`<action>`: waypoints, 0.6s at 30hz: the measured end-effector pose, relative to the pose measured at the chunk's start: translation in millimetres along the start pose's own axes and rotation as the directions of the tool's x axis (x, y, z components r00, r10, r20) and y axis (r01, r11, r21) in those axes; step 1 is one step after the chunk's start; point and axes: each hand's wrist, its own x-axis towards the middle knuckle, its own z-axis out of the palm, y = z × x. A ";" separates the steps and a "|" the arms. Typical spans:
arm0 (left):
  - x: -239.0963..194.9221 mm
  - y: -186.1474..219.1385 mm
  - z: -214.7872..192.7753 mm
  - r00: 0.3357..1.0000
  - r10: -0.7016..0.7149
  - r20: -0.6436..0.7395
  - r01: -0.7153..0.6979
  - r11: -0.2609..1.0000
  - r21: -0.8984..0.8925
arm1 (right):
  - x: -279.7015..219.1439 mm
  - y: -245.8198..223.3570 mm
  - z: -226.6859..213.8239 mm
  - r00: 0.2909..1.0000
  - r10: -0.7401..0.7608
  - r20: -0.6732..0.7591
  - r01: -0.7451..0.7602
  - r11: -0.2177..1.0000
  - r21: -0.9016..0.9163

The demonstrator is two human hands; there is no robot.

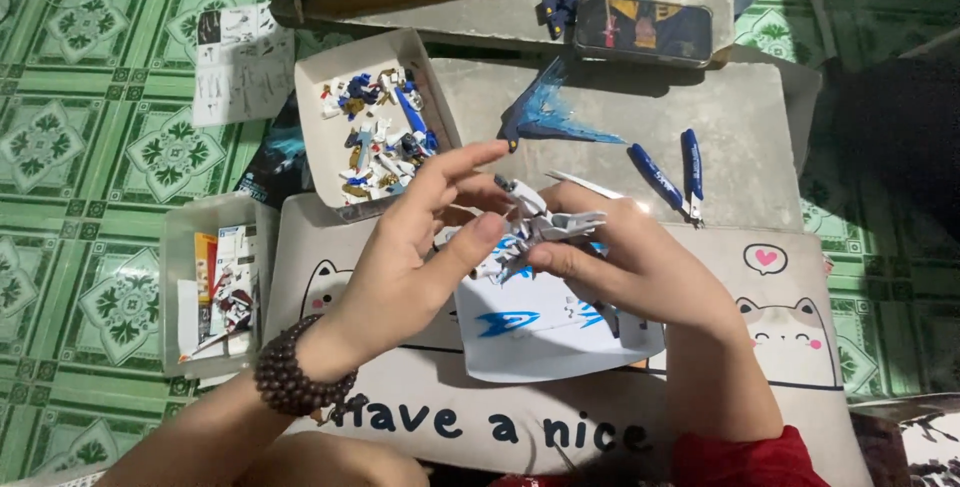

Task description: The person assembles a white and blue robot model kit by hand. They attach various small plastic parts, including wing-like pieces and blue blades, to the main body of the figure.

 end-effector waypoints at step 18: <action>-14.5 3.8 7.2 0.840 0.516 0.166 -0.494 0.603 0.627 | 5.0 8.6 0.1 0.950 -0.296 -0.100 0.242 0.899 -0.366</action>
